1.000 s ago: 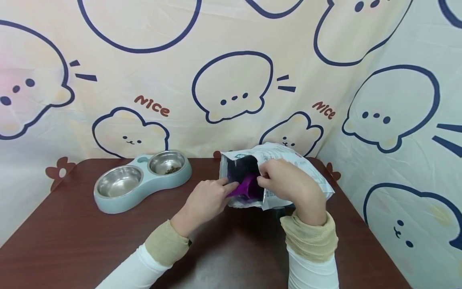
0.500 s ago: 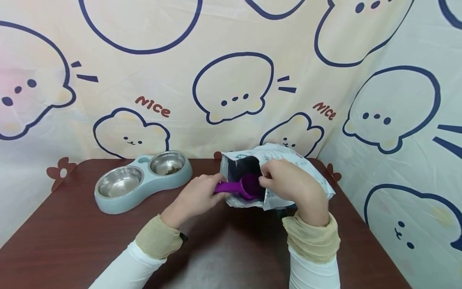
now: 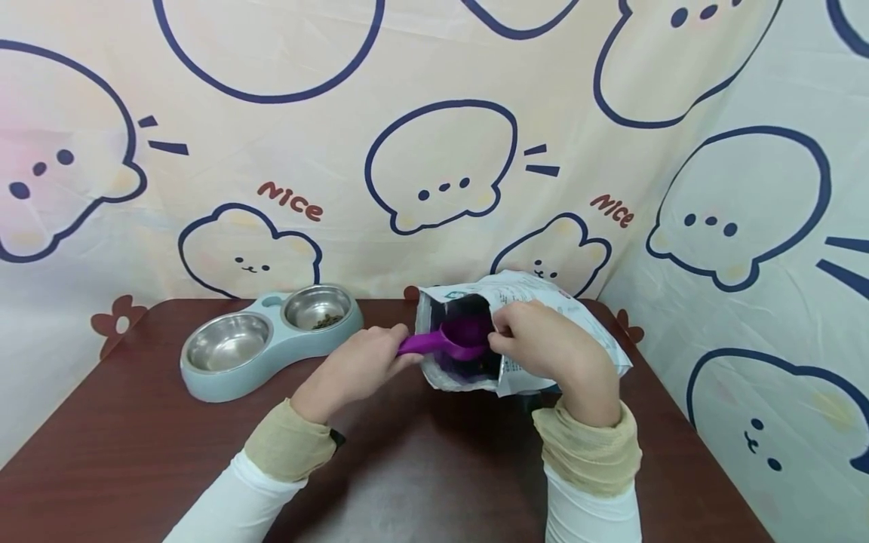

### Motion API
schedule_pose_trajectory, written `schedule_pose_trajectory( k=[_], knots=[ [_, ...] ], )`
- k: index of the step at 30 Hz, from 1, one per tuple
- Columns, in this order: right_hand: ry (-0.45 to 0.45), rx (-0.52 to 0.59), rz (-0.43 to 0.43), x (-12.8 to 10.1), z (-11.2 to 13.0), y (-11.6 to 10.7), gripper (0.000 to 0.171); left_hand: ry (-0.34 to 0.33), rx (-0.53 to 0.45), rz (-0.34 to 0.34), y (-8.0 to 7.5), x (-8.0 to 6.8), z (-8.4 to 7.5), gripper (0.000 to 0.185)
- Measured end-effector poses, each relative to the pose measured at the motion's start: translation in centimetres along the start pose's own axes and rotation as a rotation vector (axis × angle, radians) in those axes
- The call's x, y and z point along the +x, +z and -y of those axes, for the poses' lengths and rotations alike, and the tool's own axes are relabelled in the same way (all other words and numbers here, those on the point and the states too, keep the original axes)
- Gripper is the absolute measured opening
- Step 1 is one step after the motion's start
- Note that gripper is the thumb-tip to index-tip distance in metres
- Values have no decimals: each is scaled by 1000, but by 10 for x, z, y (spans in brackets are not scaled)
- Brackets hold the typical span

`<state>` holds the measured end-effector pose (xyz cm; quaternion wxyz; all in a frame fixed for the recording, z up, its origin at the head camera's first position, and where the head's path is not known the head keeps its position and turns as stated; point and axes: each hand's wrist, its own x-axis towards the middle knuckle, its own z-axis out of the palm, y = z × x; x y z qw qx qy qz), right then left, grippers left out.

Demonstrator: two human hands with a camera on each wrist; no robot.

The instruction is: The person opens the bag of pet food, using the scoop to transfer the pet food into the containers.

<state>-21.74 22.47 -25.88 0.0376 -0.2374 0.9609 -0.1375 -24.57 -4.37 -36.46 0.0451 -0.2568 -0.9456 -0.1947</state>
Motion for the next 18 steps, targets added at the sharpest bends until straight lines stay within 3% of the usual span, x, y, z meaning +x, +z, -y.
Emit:
schedule_pose_trajectory(
  k=[10, 18],
  knots=[
    [4, -7, -6, 0, -1, -1, 33, 15, 4, 69, -14, -6, 19, 26],
    [11, 1, -3, -1, -1, -2, 28, 19, -87, 174, -14, -8, 29, 19]
  ],
)
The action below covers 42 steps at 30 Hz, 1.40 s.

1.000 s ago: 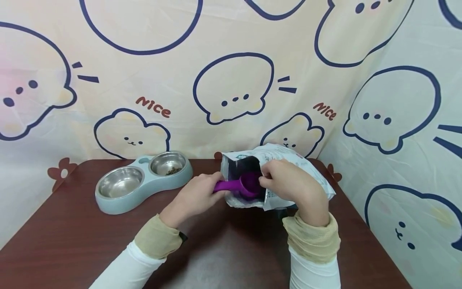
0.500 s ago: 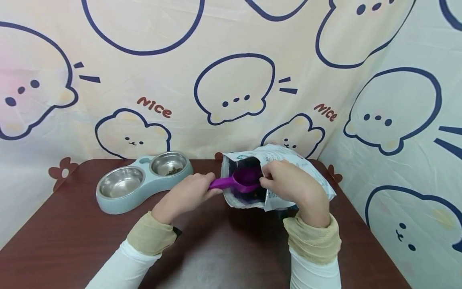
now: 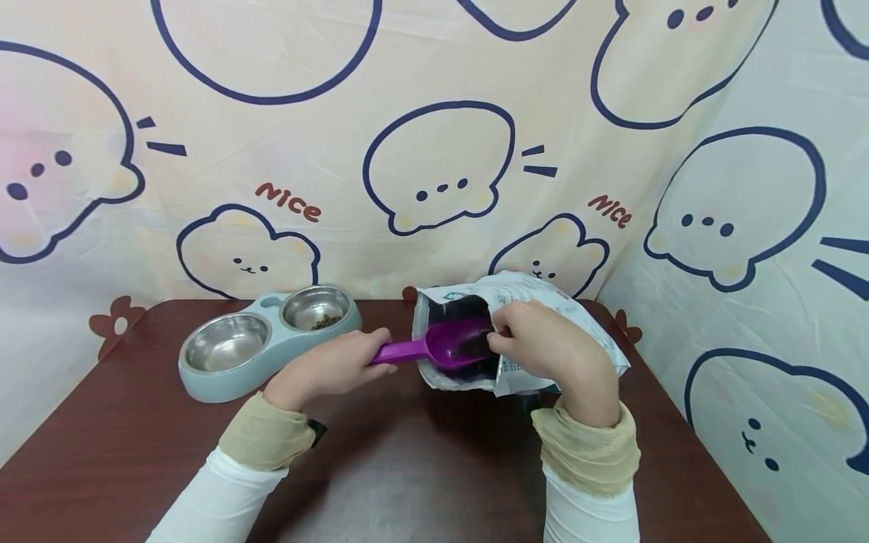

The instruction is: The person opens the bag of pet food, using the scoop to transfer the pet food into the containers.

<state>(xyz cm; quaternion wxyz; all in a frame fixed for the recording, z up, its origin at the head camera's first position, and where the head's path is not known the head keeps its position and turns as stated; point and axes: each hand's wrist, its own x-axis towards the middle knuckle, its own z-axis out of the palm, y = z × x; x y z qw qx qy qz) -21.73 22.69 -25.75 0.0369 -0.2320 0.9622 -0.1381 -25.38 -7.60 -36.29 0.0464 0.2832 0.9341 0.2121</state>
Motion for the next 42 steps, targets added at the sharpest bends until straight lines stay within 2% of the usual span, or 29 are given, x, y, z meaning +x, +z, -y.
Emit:
schedule_pose_trajectory(
  k=[4, 9, 12, 21, 28, 38, 42],
  knots=[
    [5, 7, 8, 0, -1, -1, 24, 24, -59, 18, 1, 0, 3, 15],
    [-1, 1, 4, -1, -1, 0, 28, 56, -102, 33, 2, 2, 4, 11],
    [0, 7, 2, -1, -1, 1, 28, 52, -120, 37, 2, 2, 4, 13],
    [-1, 34, 3, -2, -1, 1, 27, 26, -128, 4, 0, 4, 1, 16],
    [7, 28, 9, -2, -1, -1, 24, 36, -135, -18, -11, -2, 2, 23],
    [6, 21, 12, -1, -1, -1, 23, -71, -129, -29, -31, -17, 22, 32],
    [5, 26, 16, -1, -1, -1, 23, -81, -135, -57, -40, -25, 33, 34]
  ],
)
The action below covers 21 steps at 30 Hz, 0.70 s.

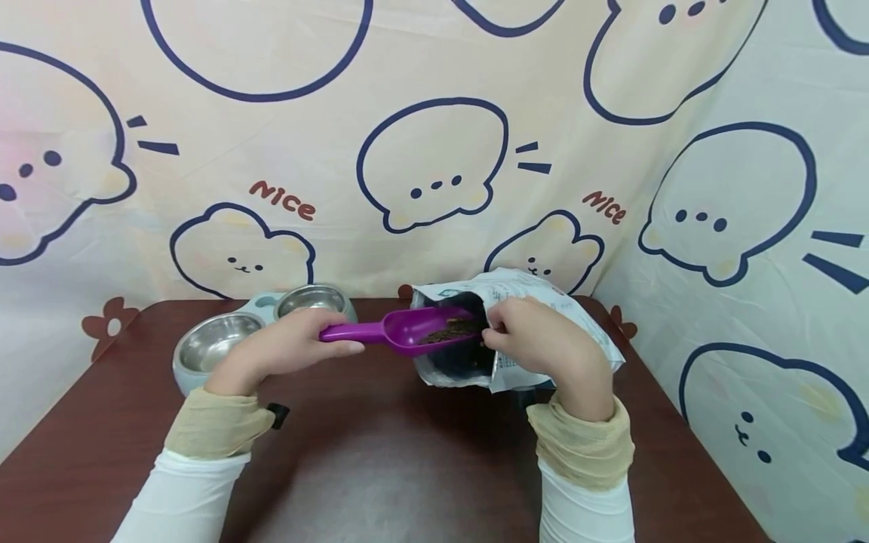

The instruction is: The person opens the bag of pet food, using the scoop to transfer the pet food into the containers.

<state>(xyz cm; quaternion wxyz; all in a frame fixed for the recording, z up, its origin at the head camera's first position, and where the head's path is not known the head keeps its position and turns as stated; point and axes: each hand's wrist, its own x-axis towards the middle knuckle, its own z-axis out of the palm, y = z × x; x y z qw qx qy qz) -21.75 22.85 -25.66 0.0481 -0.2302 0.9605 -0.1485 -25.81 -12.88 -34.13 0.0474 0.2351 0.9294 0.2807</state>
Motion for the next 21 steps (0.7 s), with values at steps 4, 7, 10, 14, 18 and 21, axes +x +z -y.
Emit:
schedule_pose_trajectory(
  k=[4, 7, 10, 14, 18, 21],
  knots=[
    [0, 17, 2, 0, 0, 0, 23, -3, -13, -19, -10, -7, 11, 31],
    [1, 23, 3, -1, 0, 0, 22, 0, -23, -27, -17, -14, 20, 30],
    [3, 23, 3, -1, 0, 0, 21, 3, -41, -33, -24, -20, 29, 29],
    [1, 25, 1, -1, 0, 0, 21, -12, -52, -58, -32, -28, 39, 28],
    [-3, 27, -2, -1, -1, 0, 22, -89, -39, -82, -40, -36, 50, 36],
    [-4, 26, -2, -1, 0, 0, 22, -147, -24, -98, -45, -43, 62, 43]
  ],
)
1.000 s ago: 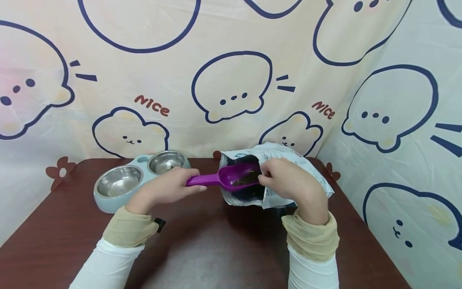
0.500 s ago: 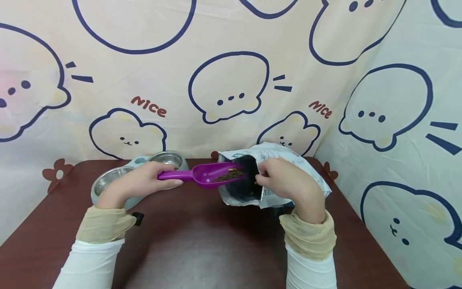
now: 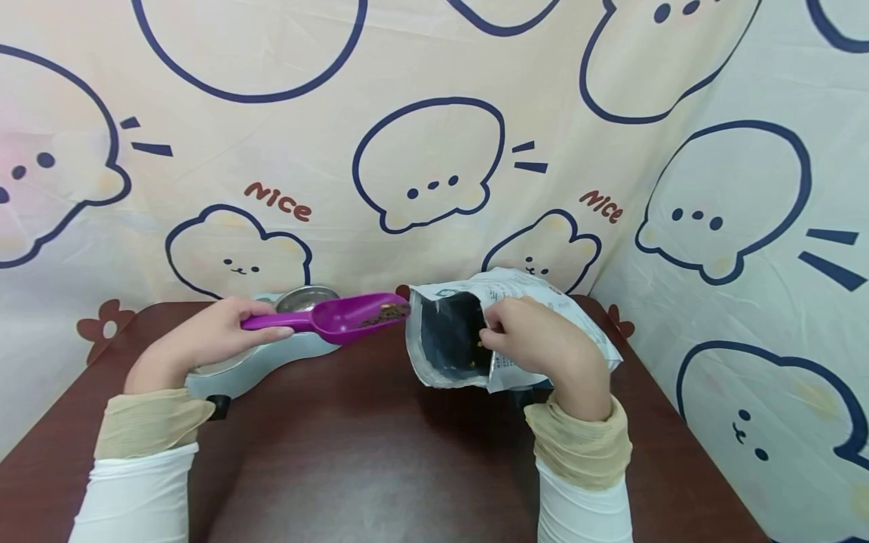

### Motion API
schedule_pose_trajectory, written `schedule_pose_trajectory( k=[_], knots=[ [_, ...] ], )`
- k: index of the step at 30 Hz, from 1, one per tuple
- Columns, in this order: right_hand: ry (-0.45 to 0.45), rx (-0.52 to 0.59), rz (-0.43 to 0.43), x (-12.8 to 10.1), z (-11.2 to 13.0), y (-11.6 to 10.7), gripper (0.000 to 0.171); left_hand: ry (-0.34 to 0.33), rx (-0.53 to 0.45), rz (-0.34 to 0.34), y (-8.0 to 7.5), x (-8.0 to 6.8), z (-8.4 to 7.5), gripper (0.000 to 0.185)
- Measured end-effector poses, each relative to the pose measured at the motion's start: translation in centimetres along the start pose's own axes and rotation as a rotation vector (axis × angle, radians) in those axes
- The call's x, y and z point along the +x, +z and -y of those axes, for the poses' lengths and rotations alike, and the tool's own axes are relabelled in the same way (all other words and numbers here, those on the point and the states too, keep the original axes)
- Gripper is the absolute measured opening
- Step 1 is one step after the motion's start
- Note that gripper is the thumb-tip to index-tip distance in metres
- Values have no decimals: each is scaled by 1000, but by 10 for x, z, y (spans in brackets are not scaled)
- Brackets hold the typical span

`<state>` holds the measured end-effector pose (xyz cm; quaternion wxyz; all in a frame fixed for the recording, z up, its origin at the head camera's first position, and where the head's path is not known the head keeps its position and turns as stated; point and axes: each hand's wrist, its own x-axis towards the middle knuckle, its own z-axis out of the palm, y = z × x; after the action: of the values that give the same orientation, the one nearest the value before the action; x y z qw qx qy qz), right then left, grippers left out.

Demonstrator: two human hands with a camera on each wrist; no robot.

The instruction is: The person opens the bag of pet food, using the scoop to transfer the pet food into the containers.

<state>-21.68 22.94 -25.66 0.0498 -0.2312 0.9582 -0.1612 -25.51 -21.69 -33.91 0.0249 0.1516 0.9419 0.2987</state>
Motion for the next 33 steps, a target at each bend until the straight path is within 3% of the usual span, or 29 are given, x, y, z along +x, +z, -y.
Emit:
schedule_pose_trajectory(
  k=[8, 14, 19, 25, 33],
  knots=[
    [8, -9, 7, 1, 1, 0, 22, -150, 5, -44, -17, -13, 41, 58],
    [6, -10, 2, 1, 0, 1, 22, -208, 112, -100, -27, -24, 65, 66],
    [3, -11, -7, 0, 0, 1, 20, -223, 212, -167, -29, -23, 68, 64],
    [10, -4, -1, 0, 1, 0, 20, -178, 312, -260, -28, -19, 63, 48],
    [5, -2, -2, 0, 1, 0, 22, -162, 416, -339, -25, -16, 55, 40]
  ],
)
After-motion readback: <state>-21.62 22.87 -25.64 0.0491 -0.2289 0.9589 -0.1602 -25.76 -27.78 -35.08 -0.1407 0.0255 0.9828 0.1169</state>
